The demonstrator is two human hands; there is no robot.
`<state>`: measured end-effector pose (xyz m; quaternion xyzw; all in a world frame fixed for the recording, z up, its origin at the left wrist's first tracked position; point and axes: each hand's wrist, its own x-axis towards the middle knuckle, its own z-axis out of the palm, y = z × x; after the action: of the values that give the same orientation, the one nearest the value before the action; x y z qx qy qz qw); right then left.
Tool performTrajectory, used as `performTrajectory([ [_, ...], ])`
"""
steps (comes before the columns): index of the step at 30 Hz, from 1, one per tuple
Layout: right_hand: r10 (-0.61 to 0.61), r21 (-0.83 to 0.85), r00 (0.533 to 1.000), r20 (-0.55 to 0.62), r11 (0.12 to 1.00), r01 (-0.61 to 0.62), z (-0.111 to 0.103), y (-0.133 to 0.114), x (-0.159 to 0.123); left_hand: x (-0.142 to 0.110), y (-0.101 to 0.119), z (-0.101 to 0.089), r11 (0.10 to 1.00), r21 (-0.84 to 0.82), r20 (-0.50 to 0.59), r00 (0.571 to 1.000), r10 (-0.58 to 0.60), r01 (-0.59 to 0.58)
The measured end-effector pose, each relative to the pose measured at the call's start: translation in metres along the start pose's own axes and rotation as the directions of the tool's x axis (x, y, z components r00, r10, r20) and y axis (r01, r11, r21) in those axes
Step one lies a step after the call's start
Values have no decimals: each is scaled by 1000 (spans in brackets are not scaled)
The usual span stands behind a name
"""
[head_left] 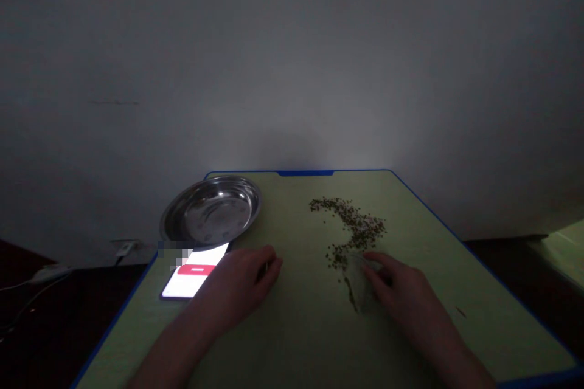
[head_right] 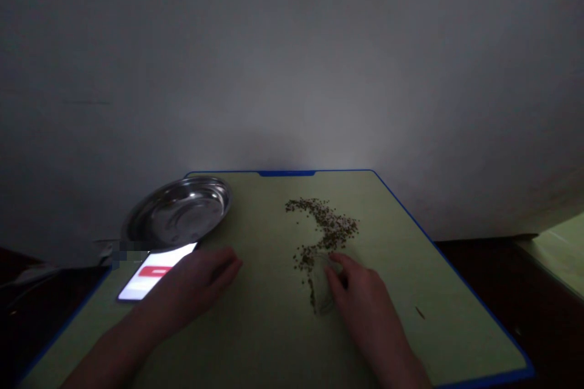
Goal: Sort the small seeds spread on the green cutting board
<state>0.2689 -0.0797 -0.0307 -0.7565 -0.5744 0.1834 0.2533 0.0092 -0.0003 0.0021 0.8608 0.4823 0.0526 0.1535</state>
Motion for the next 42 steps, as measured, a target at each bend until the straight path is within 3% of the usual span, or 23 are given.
performTrajectory([
  [4, -94, 14, 995, 26, 995, 94, 2, -13, 8, 0, 0, 1, 1000, -16, 0, 1000, 6, -6],
  [7, -101, 40, 992, 80, 994, 98, -8, -9, 13, -1, -1, 2, 1000, -29, -10, 1000, 5, -6],
  [12, -165, -85, 984, 62, 982, 170, -28, 2, 30, -1, -2, 3, 999, -37, -2, 1000, 5, -5],
  [16, -299, -150, 937, 182, 933, 327, -30, -4, 46, 0, -3, 3, 999, -44, 3, 1000, 3, -3],
  [19, -363, -224, 911, 195, 888, 401, -29, -12, 55, 0, -4, 4, 999, -48, -8, 1000, -3, 2],
  [24, -427, -133, 857, 287, 869, 477, -31, -25, 57, 0, -4, 3, 999, -47, -4, 1000, -3, 3],
  [26, -438, -104, 837, 327, 864, 493, -31, -27, 54, 0, -4, 3, 999, -34, 3, 1000, -9, 9],
  [36, -427, -73, 828, 362, 873, 482, -21, -24, 38, -1, -2, 1, 999, -24, 58, 998, -27, 28],
  [42, -392, -74, 852, 348, 894, 442, -17, -19, 38, -1, -1, -1, 999, -16, 61, 998, -27, 28],
])
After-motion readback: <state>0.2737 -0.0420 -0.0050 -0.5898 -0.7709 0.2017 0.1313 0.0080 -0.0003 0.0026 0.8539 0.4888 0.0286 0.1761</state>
